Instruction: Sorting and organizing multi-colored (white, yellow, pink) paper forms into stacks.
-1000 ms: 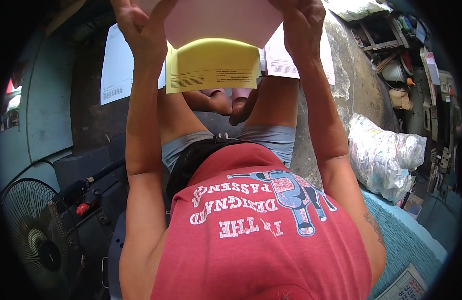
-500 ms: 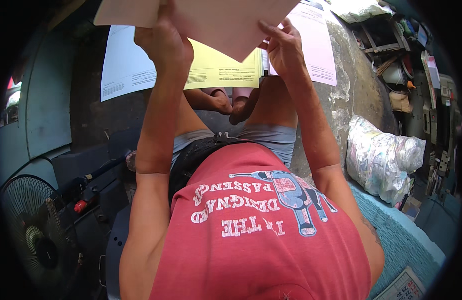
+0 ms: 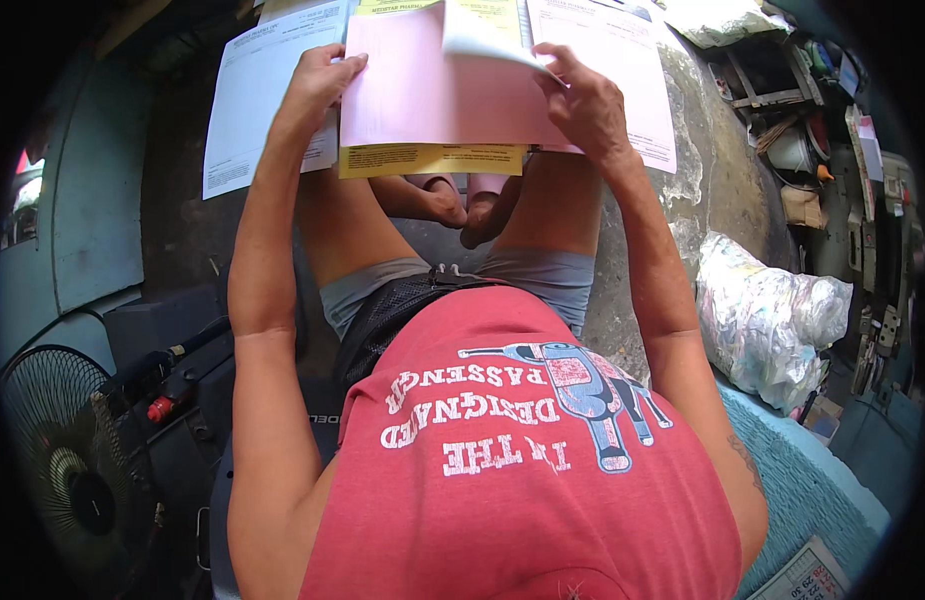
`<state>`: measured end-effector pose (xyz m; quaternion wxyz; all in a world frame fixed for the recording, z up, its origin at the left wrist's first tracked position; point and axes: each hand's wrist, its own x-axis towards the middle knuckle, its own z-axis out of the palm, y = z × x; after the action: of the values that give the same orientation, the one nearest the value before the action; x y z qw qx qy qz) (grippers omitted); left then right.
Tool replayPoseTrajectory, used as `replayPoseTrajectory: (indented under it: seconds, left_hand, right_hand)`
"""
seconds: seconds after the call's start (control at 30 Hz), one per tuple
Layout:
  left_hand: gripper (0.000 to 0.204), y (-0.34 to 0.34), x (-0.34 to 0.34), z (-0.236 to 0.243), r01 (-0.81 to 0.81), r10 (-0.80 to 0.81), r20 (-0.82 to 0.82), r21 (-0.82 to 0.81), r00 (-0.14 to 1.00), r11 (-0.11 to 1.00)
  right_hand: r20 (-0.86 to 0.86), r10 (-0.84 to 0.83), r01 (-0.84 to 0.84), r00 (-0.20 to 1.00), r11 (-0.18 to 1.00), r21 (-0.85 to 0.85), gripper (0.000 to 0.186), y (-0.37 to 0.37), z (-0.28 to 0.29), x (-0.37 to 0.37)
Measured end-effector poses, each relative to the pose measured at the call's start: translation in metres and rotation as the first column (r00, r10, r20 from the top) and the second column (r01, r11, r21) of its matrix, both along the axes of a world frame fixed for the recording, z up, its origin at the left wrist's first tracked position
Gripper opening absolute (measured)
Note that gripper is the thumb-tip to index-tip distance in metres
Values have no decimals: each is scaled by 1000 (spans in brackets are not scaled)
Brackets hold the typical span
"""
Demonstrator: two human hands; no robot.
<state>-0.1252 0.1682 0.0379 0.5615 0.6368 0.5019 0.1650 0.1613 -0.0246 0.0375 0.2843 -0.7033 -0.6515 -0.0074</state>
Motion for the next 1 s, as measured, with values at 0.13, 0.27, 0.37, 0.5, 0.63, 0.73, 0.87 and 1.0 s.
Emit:
replayPoseTrajectory:
  seconds: [0.13,0.27,0.37,0.5,0.63,0.73,0.87,1.0]
  left_hand:
    - [38,-21,17,-8,215,100,-382,696,919,685]
    - [43,-46,34,-5,170,136,-232,916,963,362]
    - [29,-58,56,1,382,195,-536,771,821,509]
    - [24,-53,69,6,570,251,-723,671,644,474]
    - [26,-28,36,21,83,169,-199,847,965,525]
    - [24,-24,10,35,-396,120,424,656,898,642]
    - [21,-31,-12,49,-478,-3,803,358,596,803]
    - [24,-38,-2,35,-464,24,918,177,395,868]
  right_hand:
    - [-859,-190,12,475,978,-209,51,23,1,33]
    - [-226,-302,254,926,942,-219,40,35,0,22]
    - [96,-212,217,972,975,-39,47,34,-5,-24]
    - [232,-205,226,951,972,-66,46,36,10,-40]
    - [-527,-85,85,846,996,-24,31,37,43,-7]
    - [-888,129,64,441,983,174,49,26,62,10]
    - [-859,423,61,287,887,457,27,17,61,10]
    - [-884,391,118,256,895,430,26,17,34,-12]
